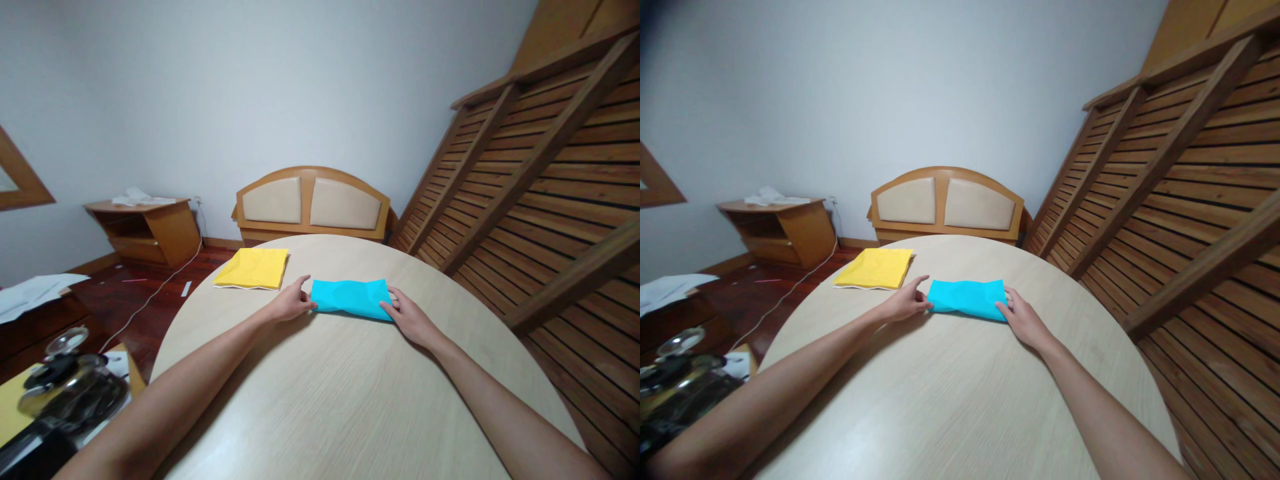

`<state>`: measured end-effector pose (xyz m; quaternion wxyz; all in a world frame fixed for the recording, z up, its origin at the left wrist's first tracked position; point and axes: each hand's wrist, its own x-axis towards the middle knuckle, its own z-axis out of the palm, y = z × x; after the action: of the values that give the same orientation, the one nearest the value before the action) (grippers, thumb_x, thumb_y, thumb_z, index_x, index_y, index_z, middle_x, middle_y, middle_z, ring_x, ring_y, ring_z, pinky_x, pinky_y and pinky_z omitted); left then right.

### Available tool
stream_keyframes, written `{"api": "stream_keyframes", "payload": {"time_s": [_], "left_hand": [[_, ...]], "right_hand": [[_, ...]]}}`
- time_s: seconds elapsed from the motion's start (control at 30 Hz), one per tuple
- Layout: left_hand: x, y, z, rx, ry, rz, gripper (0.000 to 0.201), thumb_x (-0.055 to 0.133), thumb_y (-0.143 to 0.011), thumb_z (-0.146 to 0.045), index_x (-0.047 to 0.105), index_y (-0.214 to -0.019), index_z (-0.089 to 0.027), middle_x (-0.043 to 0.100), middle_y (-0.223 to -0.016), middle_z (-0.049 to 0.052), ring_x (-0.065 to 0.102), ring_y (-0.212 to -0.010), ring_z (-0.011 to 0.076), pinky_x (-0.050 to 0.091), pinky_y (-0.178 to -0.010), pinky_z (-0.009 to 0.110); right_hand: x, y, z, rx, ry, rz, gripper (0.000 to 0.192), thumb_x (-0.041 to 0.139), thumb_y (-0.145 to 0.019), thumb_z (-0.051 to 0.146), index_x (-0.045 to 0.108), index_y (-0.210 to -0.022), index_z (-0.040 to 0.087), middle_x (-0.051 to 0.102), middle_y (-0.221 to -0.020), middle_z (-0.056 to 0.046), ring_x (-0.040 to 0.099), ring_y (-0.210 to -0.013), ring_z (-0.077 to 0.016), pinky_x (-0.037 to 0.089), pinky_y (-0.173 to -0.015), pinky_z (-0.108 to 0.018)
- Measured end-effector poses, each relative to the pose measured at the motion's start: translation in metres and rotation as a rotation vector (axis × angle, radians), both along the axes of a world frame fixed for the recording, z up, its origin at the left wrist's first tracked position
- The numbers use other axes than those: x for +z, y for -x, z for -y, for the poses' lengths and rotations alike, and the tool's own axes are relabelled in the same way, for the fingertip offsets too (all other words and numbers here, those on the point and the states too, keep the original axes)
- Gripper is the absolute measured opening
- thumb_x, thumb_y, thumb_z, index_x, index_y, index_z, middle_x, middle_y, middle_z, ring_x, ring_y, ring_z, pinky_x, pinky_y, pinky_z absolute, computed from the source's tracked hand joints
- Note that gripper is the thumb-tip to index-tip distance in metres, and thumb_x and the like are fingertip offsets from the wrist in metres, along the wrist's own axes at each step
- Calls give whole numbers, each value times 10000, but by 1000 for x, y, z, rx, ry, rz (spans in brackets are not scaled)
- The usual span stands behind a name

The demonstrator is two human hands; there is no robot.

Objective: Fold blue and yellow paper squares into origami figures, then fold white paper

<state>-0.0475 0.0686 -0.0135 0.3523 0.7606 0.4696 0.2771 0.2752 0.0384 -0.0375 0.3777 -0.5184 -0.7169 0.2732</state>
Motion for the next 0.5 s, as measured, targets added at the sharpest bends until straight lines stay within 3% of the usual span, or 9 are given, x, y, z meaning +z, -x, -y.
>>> {"api": "stream_keyframes", "payload": {"time_s": [0.13, 0.27, 0.43, 0.5], "left_hand": [[5, 0, 2, 15, -72, -128, 790, 640, -799, -270, 268, -1470, -81, 677, -763, 15, 627, -721, 179, 448, -643, 258], [13, 0, 7, 30, -191, -329, 625, 605, -833, -263, 383, -1409, -165, 727, -905, 49, 658, -810, 206, 447, -668, 268], [17, -3, 13, -2, -235, -512, 393, 571, -872, -290, 567, -1259, -220, 724, -940, 51, 668, -830, 220, 463, -694, 279], [17, -7, 18, 36, -319, -556, 295, 543, -899, -360, 658, -1134, -224, 707, -940, 74, 664, -854, 239, 483, -739, 309]], "right_hand": [[-1, -1, -1, -26, -18, 32, 590, 473, -919, 513, 386, -1438, 246, 699, -1162, -125, 682, -1023, -325, 538, -889, -500], [0, 0, -3, -61, -51, 179, 558, 448, -936, 476, 396, -1414, 192, 711, -1108, -140, 682, -1002, -310, 526, -867, -464], [2, 0, -3, -68, -126, 393, 559, 456, -939, 453, 421, -1406, 148, 704, -1070, -141, 658, -1020, -302, 496, -883, -432], [1, -1, -4, -48, -155, 433, 578, 458, -938, 449, 406, -1432, 152, 691, -1096, -139, 648, -1017, -297, 489, -892, -426]]}}
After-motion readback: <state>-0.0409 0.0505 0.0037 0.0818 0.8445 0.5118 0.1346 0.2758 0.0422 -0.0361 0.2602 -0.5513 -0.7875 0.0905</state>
